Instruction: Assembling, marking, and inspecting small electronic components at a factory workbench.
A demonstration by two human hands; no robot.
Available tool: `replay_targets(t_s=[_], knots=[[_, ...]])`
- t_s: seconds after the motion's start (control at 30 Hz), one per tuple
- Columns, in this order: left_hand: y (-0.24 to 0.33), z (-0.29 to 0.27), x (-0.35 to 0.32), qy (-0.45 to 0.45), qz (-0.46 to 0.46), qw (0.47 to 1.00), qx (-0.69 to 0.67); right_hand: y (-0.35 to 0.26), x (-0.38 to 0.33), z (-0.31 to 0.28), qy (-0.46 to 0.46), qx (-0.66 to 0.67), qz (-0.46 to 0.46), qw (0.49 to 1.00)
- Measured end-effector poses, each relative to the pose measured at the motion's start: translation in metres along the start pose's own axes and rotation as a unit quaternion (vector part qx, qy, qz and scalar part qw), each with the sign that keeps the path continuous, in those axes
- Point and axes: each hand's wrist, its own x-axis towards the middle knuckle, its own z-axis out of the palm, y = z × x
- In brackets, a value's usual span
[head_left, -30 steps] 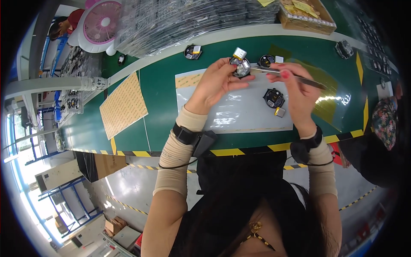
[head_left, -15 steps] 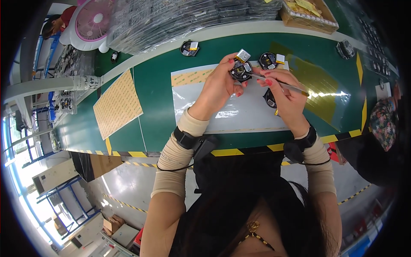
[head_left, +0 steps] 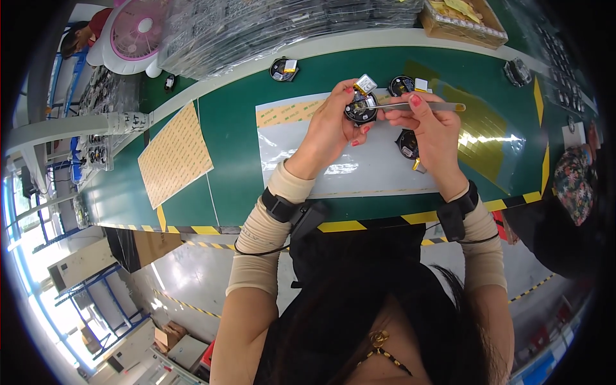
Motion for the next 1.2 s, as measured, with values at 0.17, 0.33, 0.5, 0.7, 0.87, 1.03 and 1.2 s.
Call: replay_targets(t_s=[0.17,0.33,0.5,0.7,0.87,1.03,1.2], knots=[[0.003,0.003,-0.003,0.001,-0.027,1.0,0.007,0.004,-0.003,-0.008,-0.056,-0.146,-0.173,0.972],[0.004,0.003,-0.004,0.021,-0.025,0.999,0.023,-0.01,-0.01,0.0,-0.178,-0.382,-0.328,0.845],[0.004,0.002,-0.004,0.011,-0.029,0.999,0.019,-0.009,-0.011,0.002,-0.188,-0.383,-0.353,0.832],[0.006,0.001,-0.005,-0.013,-0.037,0.999,-0.003,-0.001,-0.016,0.004,-0.187,-0.426,-0.414,0.782],[0.006,0.002,-0.006,0.002,-0.037,0.999,-0.006,-0.004,-0.013,0.004,-0.125,-0.398,-0.387,0.822],[0.003,0.007,-0.005,0.03,-0.018,0.999,0.006,-0.007,-0.018,0.003,-0.121,-0.382,-0.318,0.859],[0.003,0.006,-0.006,0.033,-0.015,0.999,0.023,-0.002,-0.014,0.006,-0.181,-0.432,-0.401,0.788]])
